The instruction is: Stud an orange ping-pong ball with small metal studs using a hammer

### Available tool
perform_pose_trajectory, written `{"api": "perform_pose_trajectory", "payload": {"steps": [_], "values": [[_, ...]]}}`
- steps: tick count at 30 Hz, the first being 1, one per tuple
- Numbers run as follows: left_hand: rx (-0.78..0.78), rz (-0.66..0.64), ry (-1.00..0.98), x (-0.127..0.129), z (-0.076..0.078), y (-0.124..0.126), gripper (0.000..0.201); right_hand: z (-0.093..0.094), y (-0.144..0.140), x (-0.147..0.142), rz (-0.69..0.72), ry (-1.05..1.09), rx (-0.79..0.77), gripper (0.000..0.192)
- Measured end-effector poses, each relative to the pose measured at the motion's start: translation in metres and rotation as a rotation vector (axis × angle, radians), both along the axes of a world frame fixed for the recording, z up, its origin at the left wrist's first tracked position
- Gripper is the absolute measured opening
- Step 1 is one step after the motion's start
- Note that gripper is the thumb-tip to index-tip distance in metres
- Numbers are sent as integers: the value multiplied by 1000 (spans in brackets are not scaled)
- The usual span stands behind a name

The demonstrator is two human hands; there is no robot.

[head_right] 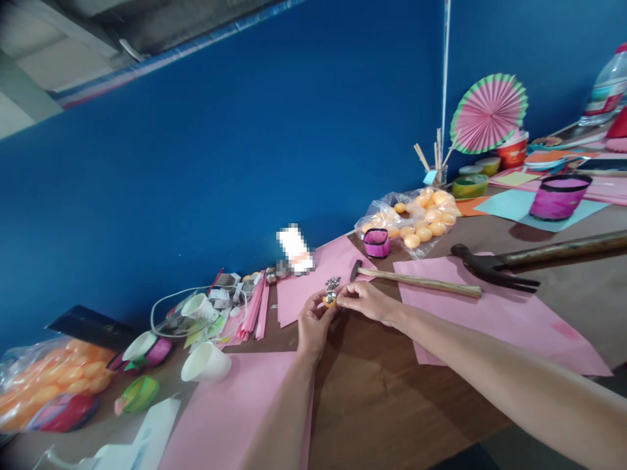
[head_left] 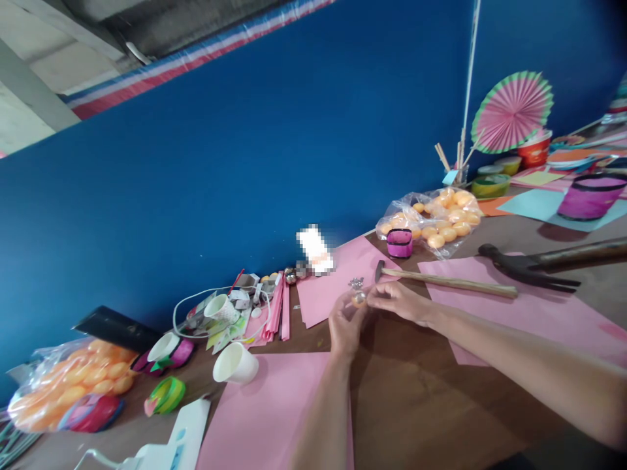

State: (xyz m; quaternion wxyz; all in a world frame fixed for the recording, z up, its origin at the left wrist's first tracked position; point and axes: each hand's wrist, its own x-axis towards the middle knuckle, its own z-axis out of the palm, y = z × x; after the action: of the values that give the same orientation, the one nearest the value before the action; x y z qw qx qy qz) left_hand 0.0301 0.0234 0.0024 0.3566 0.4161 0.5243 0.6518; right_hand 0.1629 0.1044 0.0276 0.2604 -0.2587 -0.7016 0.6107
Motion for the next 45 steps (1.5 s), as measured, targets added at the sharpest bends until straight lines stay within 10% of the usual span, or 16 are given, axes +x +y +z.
{"api": "perform_pose_trajectory", "payload": {"steps": [45], "values": [[21, -41, -71, -1, -5, 0, 41, -5, 1, -7, -54, 153, -100, 30]]}}
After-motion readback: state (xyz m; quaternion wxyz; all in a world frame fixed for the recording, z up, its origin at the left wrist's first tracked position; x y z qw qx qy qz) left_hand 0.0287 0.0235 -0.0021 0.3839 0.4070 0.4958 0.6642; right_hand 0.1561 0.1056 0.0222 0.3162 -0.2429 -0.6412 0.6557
